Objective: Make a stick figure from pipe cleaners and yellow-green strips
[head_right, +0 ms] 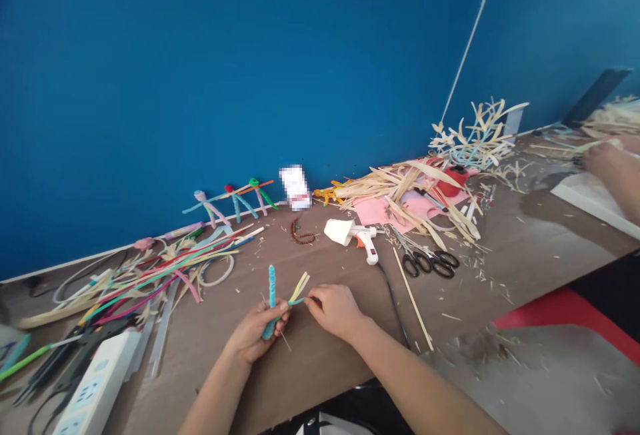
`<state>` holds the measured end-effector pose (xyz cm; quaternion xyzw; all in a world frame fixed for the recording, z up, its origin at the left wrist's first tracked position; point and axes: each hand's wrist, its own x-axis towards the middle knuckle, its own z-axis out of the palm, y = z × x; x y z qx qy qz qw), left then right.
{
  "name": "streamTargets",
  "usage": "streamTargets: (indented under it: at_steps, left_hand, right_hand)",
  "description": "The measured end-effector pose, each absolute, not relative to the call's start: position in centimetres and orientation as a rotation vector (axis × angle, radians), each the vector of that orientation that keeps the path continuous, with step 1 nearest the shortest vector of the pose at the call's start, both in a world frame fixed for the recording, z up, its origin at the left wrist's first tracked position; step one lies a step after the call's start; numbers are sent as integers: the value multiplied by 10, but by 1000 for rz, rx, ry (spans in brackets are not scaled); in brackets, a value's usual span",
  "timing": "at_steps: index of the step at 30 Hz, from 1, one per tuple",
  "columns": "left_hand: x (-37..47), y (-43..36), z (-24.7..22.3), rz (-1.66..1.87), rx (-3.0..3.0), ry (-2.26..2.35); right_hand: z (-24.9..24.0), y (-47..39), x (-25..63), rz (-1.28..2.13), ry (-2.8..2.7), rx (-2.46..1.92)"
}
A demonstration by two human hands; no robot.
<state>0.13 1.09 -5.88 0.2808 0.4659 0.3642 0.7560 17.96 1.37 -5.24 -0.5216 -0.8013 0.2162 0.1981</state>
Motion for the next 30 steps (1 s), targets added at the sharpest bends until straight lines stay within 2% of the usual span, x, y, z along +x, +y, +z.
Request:
streamTargets:
  at_steps: [11, 21, 30]
  left_hand:
    - [2, 13, -58, 799, 580, 1022]
    - [4, 13, -53, 782, 599, 1021]
    - [5, 11, -56, 783, 645, 1046]
  right_hand:
    - [-56, 18, 183, 754, -2106, -1361]
    - [-46, 15, 180, 1409, -1941, -1207]
    - [-50, 3, 168, 1113, -2085, -1253]
